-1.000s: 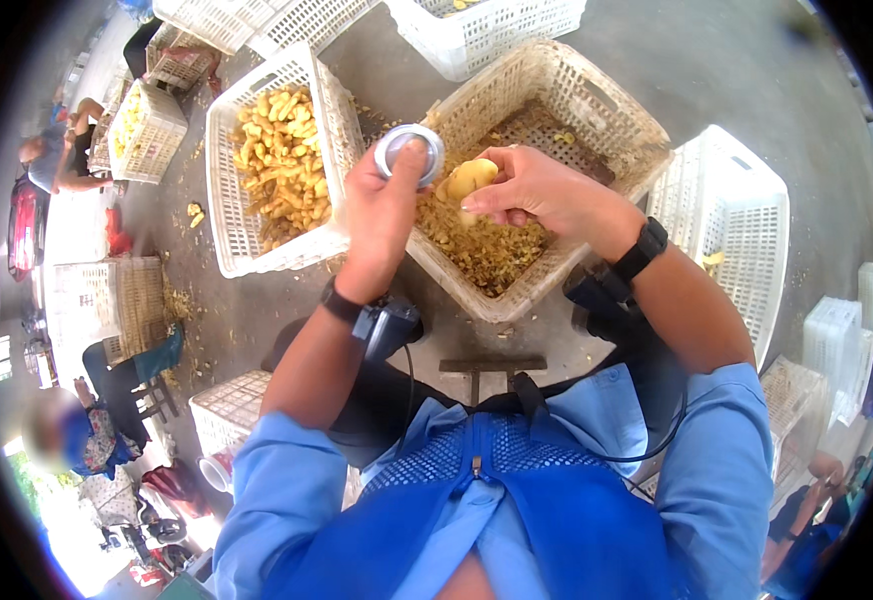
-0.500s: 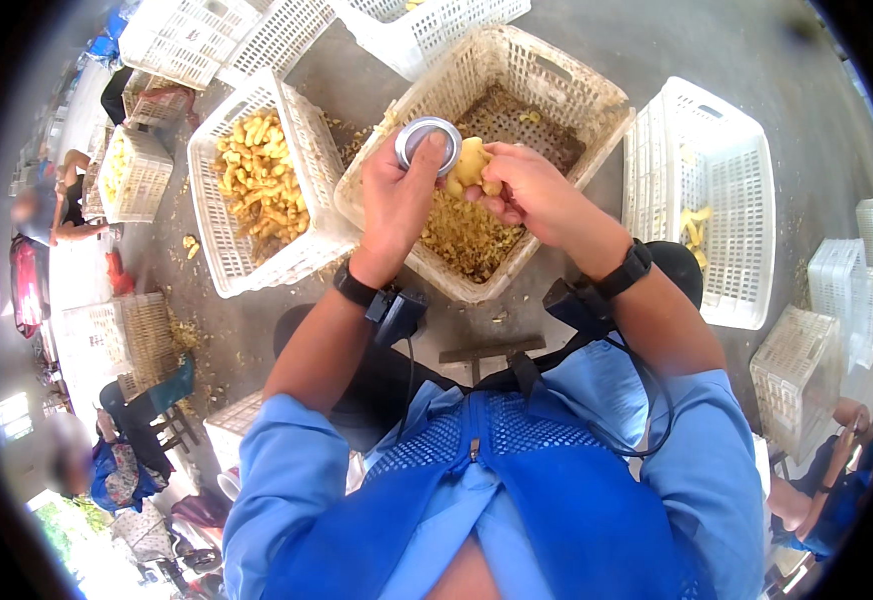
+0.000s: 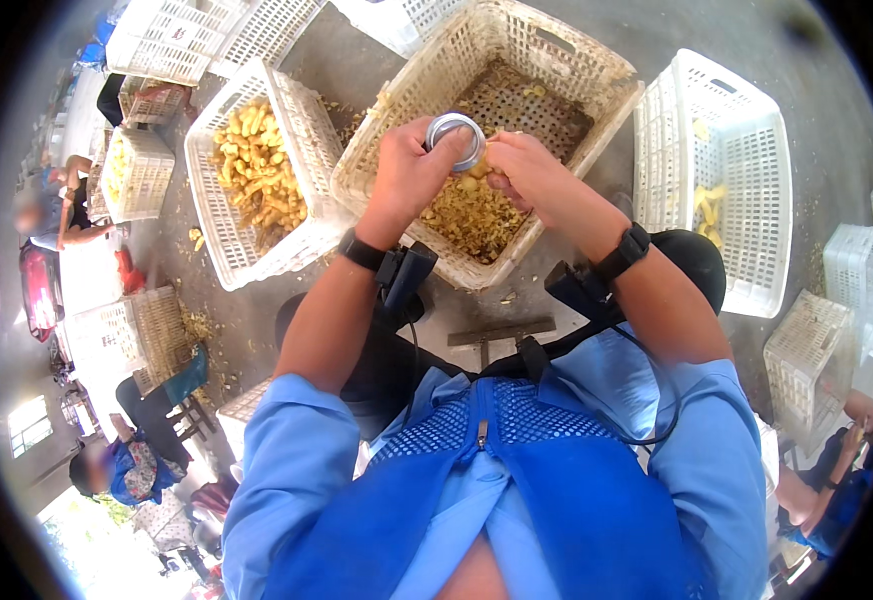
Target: The person peels ginger root using a metal ring tool by hand, placing the peeled pieces and peelings into different crates.
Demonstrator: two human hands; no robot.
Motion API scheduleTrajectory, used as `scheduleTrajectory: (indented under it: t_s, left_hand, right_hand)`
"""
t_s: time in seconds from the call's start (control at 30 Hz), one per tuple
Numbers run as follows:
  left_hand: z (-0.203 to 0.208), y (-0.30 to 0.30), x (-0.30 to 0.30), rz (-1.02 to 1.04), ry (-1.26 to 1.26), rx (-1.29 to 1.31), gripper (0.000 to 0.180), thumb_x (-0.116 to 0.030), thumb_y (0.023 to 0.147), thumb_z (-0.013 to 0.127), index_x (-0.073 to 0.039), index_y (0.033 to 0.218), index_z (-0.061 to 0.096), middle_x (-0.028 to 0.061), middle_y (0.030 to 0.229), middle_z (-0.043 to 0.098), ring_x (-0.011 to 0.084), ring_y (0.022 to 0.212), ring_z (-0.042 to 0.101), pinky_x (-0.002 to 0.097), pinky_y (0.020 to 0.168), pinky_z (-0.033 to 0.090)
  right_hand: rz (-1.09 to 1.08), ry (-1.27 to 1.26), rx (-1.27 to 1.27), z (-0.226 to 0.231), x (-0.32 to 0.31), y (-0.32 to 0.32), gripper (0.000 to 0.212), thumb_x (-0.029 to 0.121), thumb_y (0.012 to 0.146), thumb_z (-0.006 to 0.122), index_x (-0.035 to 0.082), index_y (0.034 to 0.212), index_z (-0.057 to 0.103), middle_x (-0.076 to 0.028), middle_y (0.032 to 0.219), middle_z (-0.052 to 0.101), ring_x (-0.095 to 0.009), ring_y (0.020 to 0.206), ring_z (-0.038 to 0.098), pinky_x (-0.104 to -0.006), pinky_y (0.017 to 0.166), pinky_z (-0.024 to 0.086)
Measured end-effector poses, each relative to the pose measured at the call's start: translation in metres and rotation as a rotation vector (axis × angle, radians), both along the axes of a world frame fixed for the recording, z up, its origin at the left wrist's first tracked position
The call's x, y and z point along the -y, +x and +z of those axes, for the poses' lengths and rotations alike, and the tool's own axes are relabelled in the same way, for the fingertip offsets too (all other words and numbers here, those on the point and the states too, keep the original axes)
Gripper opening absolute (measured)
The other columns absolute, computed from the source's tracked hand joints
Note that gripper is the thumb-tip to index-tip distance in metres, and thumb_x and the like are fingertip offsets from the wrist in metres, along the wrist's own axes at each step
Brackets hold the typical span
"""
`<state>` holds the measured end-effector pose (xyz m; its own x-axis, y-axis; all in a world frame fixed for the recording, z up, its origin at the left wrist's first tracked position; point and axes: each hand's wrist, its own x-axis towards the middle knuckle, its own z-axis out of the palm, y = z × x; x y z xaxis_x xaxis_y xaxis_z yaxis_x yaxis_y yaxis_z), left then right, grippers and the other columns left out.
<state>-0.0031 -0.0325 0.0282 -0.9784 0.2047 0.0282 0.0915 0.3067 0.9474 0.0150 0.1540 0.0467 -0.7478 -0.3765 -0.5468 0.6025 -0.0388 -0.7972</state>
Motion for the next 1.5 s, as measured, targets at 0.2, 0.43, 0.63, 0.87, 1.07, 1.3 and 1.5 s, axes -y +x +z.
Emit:
scheduleTrajectory:
  t_s: [0.2, 0.43, 0.63, 0.87, 1.07, 1.3, 1.5]
  left_hand:
    - [-0.016, -0.025, 0.05, 0.31, 0.19, 0.179, 0.022, -0.019, 0.094, 0.065, 0.0, 0.101, 0.073, 0.0075, 0.082, 0.072, 0.0121, 0.073, 0.068, 0.0262, 0.061, 0.055]
    - [0.023, 0.02, -0.005, -0.028, 0.062, -0.134, 0.021, -0.019, 0.094, 0.065, -0.002, 0.104, 0.073, 0.0089, 0.087, 0.072, 0.0144, 0.071, 0.068, 0.0301, 0.061, 0.053]
    - [-0.001, -0.019, 0.031, 0.249, -0.036, -0.1, 0.014, -0.014, 0.091, 0.067, -0.002, 0.096, 0.074, 0.0063, 0.078, 0.072, 0.0126, 0.065, 0.063, 0.0298, 0.062, 0.051]
    - [0.018, 0.01, 0.009, -0.016, -0.094, -0.153, 0.015, -0.016, 0.091, 0.069, -0.002, 0.095, 0.073, 0.0066, 0.075, 0.069, 0.0126, 0.066, 0.061, 0.0311, 0.059, 0.05]
    - [0.042, 0.011, 0.006, 0.145, 0.265, 0.09, 0.014, -0.015, 0.094, 0.067, -0.002, 0.097, 0.073, -0.002, 0.079, 0.069, 0.0052, 0.067, 0.058, 0.0239, 0.059, 0.048]
    - [0.023, 0.004, 0.02, 0.202, -0.027, -0.044, 0.016, -0.015, 0.093, 0.066, 0.001, 0.092, 0.07, 0.005, 0.081, 0.07, 0.0081, 0.069, 0.059, 0.0269, 0.062, 0.049]
    - [0.044, 0.022, 0.001, 0.039, 0.079, -0.139, 0.015, -0.015, 0.093, 0.069, 0.0, 0.092, 0.071, 0.0029, 0.078, 0.068, 0.0075, 0.071, 0.059, 0.0257, 0.063, 0.049]
  right_hand:
    - [0.022, -0.087, 0.003, 0.015, -0.015, 0.011, 0.023, 0.015, 0.089, 0.046, 0.01, 0.108, 0.057, 0.007, 0.064, 0.042, -0.001, 0.046, 0.028, -0.0203, 0.041, 0.019]
    - [0.003, -0.197, -0.013, 0.005, -0.029, 0.007, 0.017, 0.017, 0.092, 0.048, 0.004, 0.088, 0.059, 0.007, 0.06, 0.042, -0.001, 0.044, 0.03, -0.0197, 0.04, 0.02]
    - [0.097, -0.095, -0.059, 0.011, -0.029, 0.008, 0.026, 0.014, 0.086, 0.047, 0.006, 0.107, 0.058, 0.004, 0.063, 0.046, -0.002, 0.042, 0.028, -0.0189, 0.037, 0.02]
    - [0.136, -0.12, 0.02, 0.008, -0.03, 0.007, 0.015, 0.006, 0.083, 0.05, 0.003, 0.095, 0.057, 0.002, 0.07, 0.051, -0.005, 0.049, 0.038, -0.0209, 0.042, 0.027]
    - [0.034, -0.378, 0.114, 0.011, -0.033, 0.01, 0.018, 0.011, 0.084, 0.047, 0.0, 0.093, 0.059, 0.003, 0.067, 0.046, -0.003, 0.049, 0.034, -0.02, 0.043, 0.023]
    - [-0.046, -0.512, 0.331, 0.023, -0.022, 0.013, 0.02, 0.015, 0.087, 0.047, 0.002, 0.097, 0.059, 0.007, 0.064, 0.042, -0.002, 0.048, 0.03, -0.0191, 0.042, 0.021]
    - [0.097, -0.723, 0.294, -0.003, -0.032, 0.007, 0.024, 0.019, 0.091, 0.048, 0.002, 0.103, 0.06, 0.006, 0.068, 0.046, -0.003, 0.051, 0.033, -0.0187, 0.042, 0.023]
